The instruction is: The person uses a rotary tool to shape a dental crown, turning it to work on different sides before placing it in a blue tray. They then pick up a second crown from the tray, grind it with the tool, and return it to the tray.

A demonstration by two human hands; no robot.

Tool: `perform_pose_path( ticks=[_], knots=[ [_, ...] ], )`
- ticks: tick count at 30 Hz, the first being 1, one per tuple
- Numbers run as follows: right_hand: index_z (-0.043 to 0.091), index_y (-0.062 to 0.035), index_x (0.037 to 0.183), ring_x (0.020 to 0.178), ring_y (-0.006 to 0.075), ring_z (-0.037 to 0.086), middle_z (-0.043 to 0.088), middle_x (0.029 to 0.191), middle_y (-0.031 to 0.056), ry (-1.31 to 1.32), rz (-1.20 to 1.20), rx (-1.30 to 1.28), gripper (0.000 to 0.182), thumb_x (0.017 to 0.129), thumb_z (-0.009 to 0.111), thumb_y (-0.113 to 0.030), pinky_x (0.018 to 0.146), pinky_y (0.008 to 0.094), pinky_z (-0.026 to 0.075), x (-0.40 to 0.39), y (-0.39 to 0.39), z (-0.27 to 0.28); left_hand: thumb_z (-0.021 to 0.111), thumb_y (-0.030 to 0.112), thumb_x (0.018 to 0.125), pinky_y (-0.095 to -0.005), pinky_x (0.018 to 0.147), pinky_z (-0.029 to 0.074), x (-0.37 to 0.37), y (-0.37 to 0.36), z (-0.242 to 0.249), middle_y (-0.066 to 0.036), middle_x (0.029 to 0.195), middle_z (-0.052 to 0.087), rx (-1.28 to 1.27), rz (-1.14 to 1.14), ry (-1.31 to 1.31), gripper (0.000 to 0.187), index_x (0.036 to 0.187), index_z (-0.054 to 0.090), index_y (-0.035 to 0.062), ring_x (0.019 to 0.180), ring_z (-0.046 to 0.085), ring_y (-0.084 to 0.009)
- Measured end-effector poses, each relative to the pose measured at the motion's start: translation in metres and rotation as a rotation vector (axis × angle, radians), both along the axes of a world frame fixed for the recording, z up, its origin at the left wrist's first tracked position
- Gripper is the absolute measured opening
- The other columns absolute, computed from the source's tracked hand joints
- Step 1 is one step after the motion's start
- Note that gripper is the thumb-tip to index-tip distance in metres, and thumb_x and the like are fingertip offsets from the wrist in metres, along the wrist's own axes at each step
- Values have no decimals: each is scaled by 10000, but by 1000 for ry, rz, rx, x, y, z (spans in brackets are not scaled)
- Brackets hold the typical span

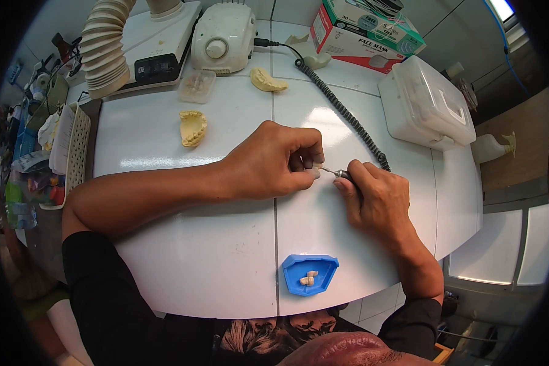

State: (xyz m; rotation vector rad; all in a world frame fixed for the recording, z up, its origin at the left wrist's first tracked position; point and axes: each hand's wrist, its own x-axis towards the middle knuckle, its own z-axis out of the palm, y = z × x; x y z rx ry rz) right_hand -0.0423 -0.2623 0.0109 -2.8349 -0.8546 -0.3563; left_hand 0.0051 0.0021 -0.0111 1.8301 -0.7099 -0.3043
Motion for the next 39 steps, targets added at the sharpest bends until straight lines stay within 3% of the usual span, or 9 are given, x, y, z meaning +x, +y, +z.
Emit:
perform_pose_path(
  ticks=[9, 36, 39],
  knots=[
    [658, -106, 901, 530, 268, 625, 623, 681, 49, -18, -1, -12, 301, 1050, 770, -342, 489, 418, 450, 0, 1, -2, 868, 130, 954, -251, 713, 594, 0, 0, -2, -38, 887, 770, -15, 3, 3, 198, 1008, 726, 2, 777, 703, -82],
    [664, -119, 912, 547, 266, 625, 617, 696, 45, -15, 3, -30, 310, 1051, 767, -375, 513, 413, 464, -2, 4, 0, 856, 98, 958, -260, 728, 606, 0, -2, -4, -59, 876, 786, -3, 11, 7, 174, 986, 722, -9, 789, 721, -85],
    [664, -119, 915, 546, 266, 624, 615, 694, 45, -16, 0, -27, 311, 1052, 765, -379, 512, 414, 462, -2, 3, -1, 820, 59, 921, -323, 743, 627, -1, -3, 2, -126, 818, 764, -26, 15, 31, 172, 924, 680, -40, 772, 766, -178]
  ],
)
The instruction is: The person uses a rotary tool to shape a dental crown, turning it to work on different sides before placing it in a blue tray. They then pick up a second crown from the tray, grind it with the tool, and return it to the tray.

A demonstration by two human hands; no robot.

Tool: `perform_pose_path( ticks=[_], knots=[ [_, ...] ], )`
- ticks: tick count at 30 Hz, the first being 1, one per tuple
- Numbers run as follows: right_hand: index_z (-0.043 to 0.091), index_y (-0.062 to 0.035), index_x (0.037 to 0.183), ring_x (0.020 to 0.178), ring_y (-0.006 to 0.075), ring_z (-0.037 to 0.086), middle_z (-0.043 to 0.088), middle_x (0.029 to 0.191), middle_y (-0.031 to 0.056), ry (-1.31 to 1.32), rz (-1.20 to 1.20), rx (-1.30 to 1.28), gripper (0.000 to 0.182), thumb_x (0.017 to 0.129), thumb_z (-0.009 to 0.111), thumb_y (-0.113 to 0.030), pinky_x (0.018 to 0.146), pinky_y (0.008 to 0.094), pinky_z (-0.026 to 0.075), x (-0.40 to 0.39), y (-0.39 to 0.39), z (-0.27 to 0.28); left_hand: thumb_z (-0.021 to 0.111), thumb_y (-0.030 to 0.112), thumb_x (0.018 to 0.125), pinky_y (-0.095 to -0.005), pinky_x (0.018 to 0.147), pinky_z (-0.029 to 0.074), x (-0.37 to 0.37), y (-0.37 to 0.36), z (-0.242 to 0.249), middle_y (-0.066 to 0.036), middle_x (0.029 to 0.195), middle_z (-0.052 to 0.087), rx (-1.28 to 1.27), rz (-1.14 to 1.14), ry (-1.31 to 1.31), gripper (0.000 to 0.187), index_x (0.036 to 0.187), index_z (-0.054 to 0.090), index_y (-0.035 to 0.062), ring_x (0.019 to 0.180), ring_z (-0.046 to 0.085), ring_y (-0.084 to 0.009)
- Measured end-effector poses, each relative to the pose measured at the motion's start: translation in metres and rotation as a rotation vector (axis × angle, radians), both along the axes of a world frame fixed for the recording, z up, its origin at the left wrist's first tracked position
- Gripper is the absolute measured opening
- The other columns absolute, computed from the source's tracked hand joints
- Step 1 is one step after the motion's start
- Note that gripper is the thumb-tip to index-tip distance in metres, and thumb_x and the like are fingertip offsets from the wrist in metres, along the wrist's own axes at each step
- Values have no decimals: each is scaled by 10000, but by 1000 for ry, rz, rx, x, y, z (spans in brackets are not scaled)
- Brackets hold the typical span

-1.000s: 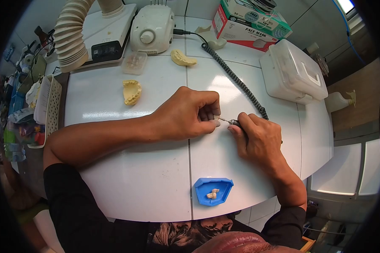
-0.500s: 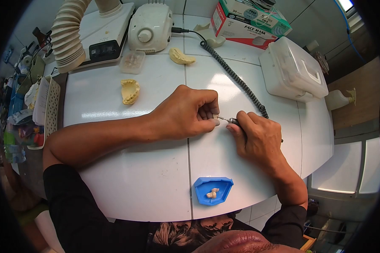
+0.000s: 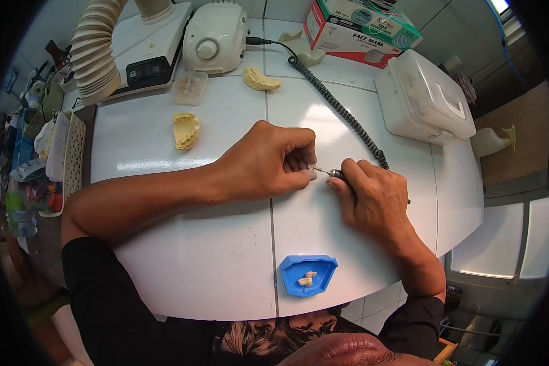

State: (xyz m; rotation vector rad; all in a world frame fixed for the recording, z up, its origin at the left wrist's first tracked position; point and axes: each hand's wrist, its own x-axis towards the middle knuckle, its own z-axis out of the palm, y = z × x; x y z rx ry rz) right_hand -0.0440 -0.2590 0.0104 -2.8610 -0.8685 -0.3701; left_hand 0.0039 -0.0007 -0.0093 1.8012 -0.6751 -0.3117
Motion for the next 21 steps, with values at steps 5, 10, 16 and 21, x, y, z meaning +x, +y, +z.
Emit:
perform_pose_path(
  ticks=[5, 10, 16, 21],
  knots=[
    [664, -118, 914, 540, 264, 620, 613, 692, 45, 11, -6, -7, 315, 1056, 760, -383, 507, 414, 457, 0, -1, -1, 856, 89, 958, -259, 713, 599, 1, 2, -2, -54, 873, 781, 45, -13, -35, 178, 968, 709, -10, 779, 718, -80],
    [659, -119, 907, 537, 264, 616, 611, 691, 44, 12, -2, -10, 318, 1055, 761, -382, 502, 412, 451, 0, 0, 1, 850, 89, 962, -254, 703, 600, 1, 2, -5, -54, 880, 783, 28, -16, -58, 176, 966, 708, -13, 783, 724, -79],
    [660, -120, 903, 533, 267, 616, 610, 685, 46, 1, -8, 8, 311, 1055, 762, -371, 500, 416, 452, 0, 0, 0, 838, 85, 970, -250, 701, 603, 1, 3, -4, -59, 882, 783, 31, -18, -50, 162, 967, 712, -17, 790, 728, -78],
    [667, -117, 903, 535, 268, 624, 622, 688, 47, 5, -11, 11, 302, 1053, 764, -360, 499, 419, 456, 0, -1, 0, 829, 82, 979, -252, 707, 603, 1, 4, -4, -60, 882, 782, 37, -32, -45, 152, 979, 716, -19, 791, 726, -80]
  ],
)
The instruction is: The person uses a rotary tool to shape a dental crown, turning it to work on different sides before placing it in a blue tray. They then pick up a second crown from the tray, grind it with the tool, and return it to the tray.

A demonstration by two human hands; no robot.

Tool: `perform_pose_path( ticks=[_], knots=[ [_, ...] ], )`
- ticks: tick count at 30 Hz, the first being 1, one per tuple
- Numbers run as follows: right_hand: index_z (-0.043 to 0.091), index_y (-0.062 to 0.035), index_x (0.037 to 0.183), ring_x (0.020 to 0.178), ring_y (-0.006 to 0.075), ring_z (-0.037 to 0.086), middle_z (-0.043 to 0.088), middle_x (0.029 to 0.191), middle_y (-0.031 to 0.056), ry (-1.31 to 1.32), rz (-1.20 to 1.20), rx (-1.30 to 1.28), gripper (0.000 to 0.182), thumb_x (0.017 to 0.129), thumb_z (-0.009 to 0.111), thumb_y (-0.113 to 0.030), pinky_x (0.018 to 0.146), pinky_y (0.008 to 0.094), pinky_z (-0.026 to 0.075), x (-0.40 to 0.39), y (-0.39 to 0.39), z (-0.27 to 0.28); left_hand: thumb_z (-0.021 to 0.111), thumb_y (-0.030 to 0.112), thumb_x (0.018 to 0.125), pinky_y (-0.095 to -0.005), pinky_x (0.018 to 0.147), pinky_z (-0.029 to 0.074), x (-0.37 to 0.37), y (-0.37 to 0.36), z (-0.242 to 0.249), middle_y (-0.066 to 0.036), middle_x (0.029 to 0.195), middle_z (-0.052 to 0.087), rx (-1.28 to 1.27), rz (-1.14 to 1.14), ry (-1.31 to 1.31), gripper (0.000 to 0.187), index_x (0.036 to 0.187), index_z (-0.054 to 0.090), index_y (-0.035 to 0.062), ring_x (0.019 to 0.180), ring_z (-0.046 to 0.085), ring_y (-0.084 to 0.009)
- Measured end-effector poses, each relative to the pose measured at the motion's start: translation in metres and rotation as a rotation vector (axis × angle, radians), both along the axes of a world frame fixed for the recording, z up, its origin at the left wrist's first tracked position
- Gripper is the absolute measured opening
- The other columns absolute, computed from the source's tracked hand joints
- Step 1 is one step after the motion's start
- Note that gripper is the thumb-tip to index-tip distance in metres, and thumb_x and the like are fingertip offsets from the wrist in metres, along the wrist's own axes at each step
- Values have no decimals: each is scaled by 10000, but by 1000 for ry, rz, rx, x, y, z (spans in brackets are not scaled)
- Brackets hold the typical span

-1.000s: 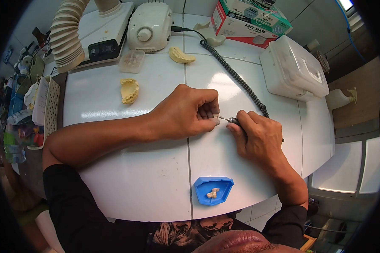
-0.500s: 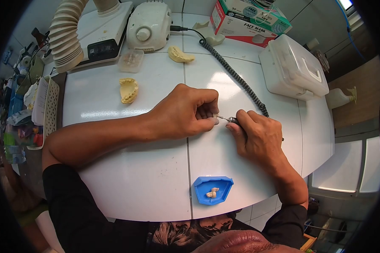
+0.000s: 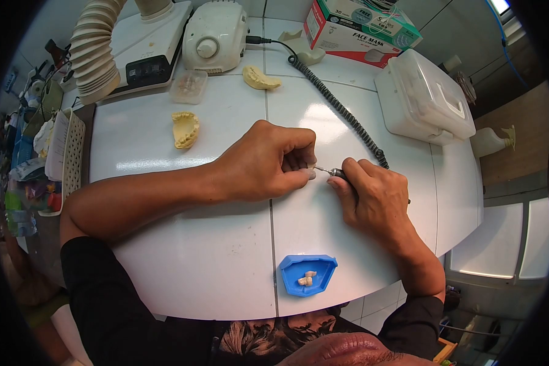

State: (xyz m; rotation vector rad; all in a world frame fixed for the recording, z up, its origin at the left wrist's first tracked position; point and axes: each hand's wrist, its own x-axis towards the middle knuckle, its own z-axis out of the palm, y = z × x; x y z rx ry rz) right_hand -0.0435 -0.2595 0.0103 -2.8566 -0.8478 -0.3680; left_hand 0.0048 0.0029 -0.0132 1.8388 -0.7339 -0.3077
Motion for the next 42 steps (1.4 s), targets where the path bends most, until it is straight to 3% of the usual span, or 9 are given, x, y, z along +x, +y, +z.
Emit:
perform_pose_path(
  ticks=[11, 14, 17, 42],
  knots=[
    [665, -116, 899, 532, 266, 625, 622, 677, 44, 14, -11, -2, 308, 1059, 760, -361, 492, 418, 447, 0, 0, 1, 814, 59, 974, -284, 721, 573, -1, 1, 5, -94, 925, 794, 9, 3, 9, 147, 1054, 725, -26, 817, 731, -120],
    [646, -83, 910, 577, 316, 645, 644, 725, 78, 65, -33, -6, 259, 1041, 767, -271, 535, 437, 465, -2, 1, 5, 811, 57, 975, -284, 730, 566, -1, 1, 3, -96, 932, 795, 2, 18, 13, 161, 1077, 723, -31, 832, 729, -120],
    [665, -116, 905, 526, 264, 622, 624, 676, 42, 7, -19, 12, 305, 1061, 758, -360, 488, 418, 444, 0, -1, -1, 809, 56, 976, -284, 732, 565, -2, 1, 5, -98, 935, 796, 4, 20, 38, 166, 1088, 725, -35, 839, 729, -120],
    [665, -121, 908, 531, 269, 632, 636, 678, 43, 29, -9, 6, 305, 1065, 751, -367, 487, 423, 444, 2, -2, 0, 776, 30, 987, -293, 745, 564, -1, 1, 5, -120, 971, 806, 28, -18, 4, 176, 1140, 728, -44, 858, 730, -126]
  ],
)
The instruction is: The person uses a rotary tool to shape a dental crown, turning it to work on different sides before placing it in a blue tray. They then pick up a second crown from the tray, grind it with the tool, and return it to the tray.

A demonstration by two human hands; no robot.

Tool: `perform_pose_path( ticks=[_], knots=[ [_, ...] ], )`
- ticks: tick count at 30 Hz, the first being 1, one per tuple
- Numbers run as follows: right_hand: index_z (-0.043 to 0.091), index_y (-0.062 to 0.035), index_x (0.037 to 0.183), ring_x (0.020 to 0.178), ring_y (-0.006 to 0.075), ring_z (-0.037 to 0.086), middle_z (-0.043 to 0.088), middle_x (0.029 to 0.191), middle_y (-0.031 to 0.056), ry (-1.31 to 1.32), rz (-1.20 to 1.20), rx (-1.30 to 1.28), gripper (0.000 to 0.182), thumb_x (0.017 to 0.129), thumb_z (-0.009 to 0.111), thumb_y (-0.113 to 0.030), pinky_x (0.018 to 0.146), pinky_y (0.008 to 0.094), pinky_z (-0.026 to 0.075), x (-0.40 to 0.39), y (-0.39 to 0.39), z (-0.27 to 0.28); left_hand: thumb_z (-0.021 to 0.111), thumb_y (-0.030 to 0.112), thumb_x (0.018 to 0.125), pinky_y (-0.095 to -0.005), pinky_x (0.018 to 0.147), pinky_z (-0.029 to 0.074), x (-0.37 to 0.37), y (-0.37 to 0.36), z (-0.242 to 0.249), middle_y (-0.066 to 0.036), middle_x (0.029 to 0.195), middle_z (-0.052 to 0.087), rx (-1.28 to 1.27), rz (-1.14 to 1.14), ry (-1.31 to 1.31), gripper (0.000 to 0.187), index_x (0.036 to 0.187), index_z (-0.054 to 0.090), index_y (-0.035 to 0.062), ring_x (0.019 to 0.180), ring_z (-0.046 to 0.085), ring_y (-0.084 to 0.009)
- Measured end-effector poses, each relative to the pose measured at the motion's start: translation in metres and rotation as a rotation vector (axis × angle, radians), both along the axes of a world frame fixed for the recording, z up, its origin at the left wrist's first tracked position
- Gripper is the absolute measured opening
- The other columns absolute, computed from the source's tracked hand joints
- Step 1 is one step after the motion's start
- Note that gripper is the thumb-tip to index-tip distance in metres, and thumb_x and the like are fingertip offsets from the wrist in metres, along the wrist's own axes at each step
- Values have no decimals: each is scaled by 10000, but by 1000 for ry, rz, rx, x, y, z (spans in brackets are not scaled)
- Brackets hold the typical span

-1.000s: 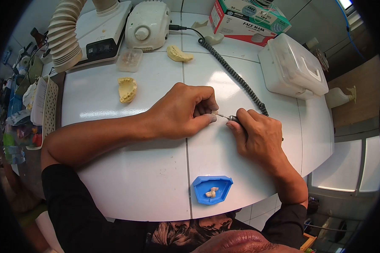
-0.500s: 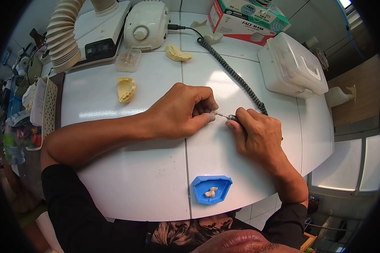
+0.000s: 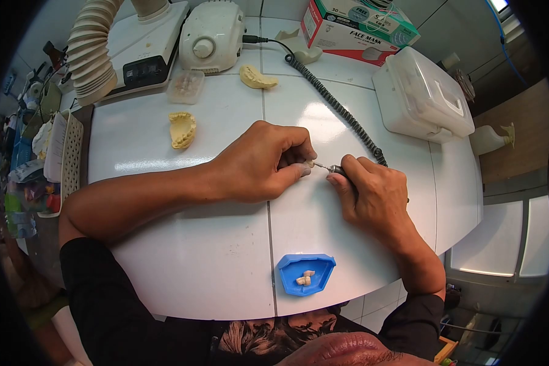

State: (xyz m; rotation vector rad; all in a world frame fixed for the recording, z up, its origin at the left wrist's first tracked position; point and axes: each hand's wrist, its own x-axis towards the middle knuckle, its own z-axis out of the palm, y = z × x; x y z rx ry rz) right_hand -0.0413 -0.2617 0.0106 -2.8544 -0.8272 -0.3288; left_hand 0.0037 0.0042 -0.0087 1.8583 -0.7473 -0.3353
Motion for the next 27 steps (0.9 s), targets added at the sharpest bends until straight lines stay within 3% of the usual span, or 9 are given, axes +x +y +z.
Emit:
perform_pose_path(
  ticks=[27],
  knots=[
    [656, -120, 903, 536, 281, 633, 631, 683, 46, 7, 6, -2, 308, 1058, 756, -367, 490, 431, 453, -1, 0, 0, 793, 39, 973, -286, 727, 544, 2, 0, -5, -97, 937, 798, -24, -9, 10, 156, 1094, 718, -23, 844, 727, -122]
  ],
)
